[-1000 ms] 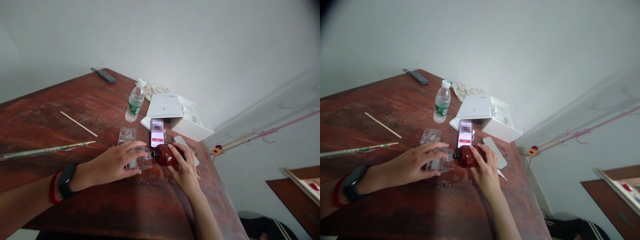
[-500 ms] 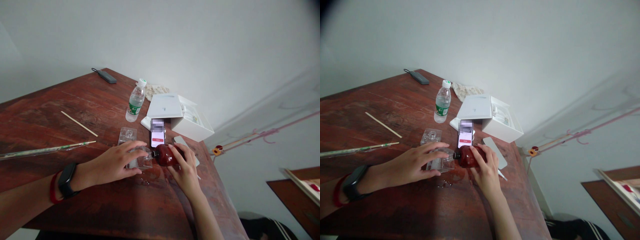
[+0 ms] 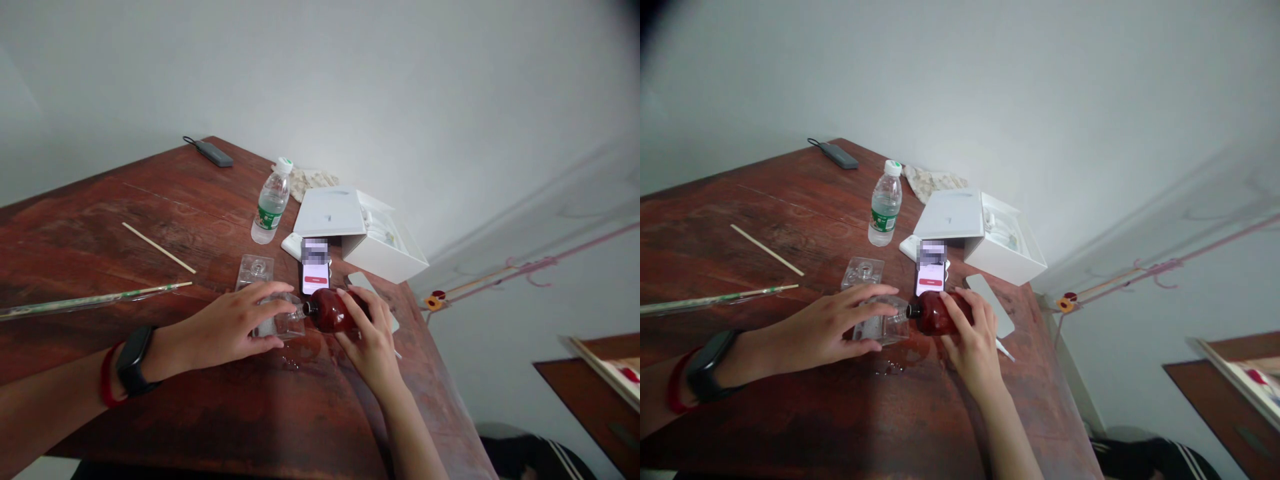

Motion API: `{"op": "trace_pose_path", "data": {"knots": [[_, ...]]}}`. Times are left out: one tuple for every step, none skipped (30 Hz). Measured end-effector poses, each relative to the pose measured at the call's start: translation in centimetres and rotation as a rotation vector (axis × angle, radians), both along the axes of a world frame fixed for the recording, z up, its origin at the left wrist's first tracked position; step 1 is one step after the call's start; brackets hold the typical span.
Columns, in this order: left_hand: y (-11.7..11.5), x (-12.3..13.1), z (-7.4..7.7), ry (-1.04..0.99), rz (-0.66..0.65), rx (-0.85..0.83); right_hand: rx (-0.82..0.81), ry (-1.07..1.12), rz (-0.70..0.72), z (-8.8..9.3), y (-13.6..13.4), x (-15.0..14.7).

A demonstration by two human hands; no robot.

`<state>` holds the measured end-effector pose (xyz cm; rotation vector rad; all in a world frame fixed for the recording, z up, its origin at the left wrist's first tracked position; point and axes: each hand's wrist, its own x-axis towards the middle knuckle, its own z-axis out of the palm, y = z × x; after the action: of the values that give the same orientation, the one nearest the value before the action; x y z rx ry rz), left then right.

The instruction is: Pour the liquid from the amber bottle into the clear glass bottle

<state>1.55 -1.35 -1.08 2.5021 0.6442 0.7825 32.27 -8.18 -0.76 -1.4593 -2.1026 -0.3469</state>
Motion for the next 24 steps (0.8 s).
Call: {"op": "trace_pose_path", "data": {"knots": [[0.0, -0.01, -0.02, -0.002, 0.001, 0.004, 0.0, 0.001, 0.0, 0.01, 0.01, 0.0], [0.01, -0.02, -0.05, -0.004, 0.001, 0.008, -0.001, 0.001, -0.001, 0.02, 0.02, 0.0], [0.02, -0.03, -0.09, -0.005, 0.001, 0.01, -0.002, 0.0, -0.002, 0.03, 0.02, 0.0], [0.03, -0.04, -0.12, -0.004, 0.003, 0.01, -0.003, 0.0, -0.003, 0.04, 0.03, 0.0], [0.04, -0.03, -0.15, -0.005, 0.003, 0.011, -0.002, 0.0, -0.003, 0.06, 0.03, 0.0], [0.05, -0.03, -0.16, -0.005, 0.004, 0.011, -0.002, 0.0, -0.002, 0.07, 0.03, 0.0], [0.06, -0.01, -0.17, -0.004, 0.005, 0.01, 0.0, 0.001, -0.001, 0.09, 0.03, -0.01], [0.07, 0.0, -0.16, -0.003, 0.005, 0.009, 0.0, 0.0, 0.001, 0.1, 0.02, -0.02], [0.07, 0.02, -0.14, -0.001, 0.004, 0.007, -0.001, -0.001, 0.002, 0.12, 0.02, -0.03], [0.08, 0.03, -0.11, 0.002, 0.003, 0.004, 0.0, -0.001, 0.002, 0.14, 0.02, -0.05], [0.08, 0.03, -0.08, 0.005, 0.002, 0.001, 0.001, -0.003, 0.003, 0.15, 0.03, -0.07], [0.08, 0.04, -0.04, 0.01, 0.001, -0.003, 0.002, -0.006, 0.006, 0.16, 0.03, -0.09], [0.07, 0.03, 0.0, 0.013, 0.0, -0.005, 0.004, -0.008, 0.008, 0.17, 0.04, -0.11], [0.06, 0.02, 0.03, 0.016, 0.001, -0.006, 0.007, -0.01, 0.011, 0.17, 0.04, -0.12], [0.05, 0.01, 0.06, 0.017, 0.002, -0.006, 0.008, -0.011, 0.014, 0.17, 0.04, -0.13], [0.04, 0.0, 0.08, 0.018, 0.001, -0.004, 0.006, -0.012, 0.015, 0.15, 0.03, -0.13], [0.03, -0.01, 0.09, 0.018, 0.001, -0.003, 0.003, -0.012, 0.015, 0.14, 0.02, -0.12], [0.03, -0.01, 0.09, 0.018, 0.001, -0.002, 0.001, -0.012, 0.013, 0.12, 0.0, -0.1], [0.03, 0.01, 0.09, 0.014, -0.001, -0.002, -0.003, -0.013, 0.012, 0.1, -0.01, -0.09], [0.03, 0.02, 0.08, 0.012, -0.001, -0.003, -0.007, -0.015, 0.012, 0.09, -0.02, -0.07], [0.04, 0.05, 0.08, 0.011, -0.002, -0.004, -0.008, -0.014, 0.011, 0.09, -0.02, -0.05], [0.05, 0.07, 0.07, 0.01, -0.002, -0.005, -0.007, -0.013, 0.011, 0.09, -0.02, -0.04], [0.06, 0.09, 0.06, 0.009, -0.003, -0.004, -0.005, -0.012, 0.011, 0.1, -0.01, -0.03], [0.07, 0.09, 0.04, 0.008, -0.005, -0.002, -0.003, -0.01, 0.012, 0.11, 0.01, -0.03]]}}
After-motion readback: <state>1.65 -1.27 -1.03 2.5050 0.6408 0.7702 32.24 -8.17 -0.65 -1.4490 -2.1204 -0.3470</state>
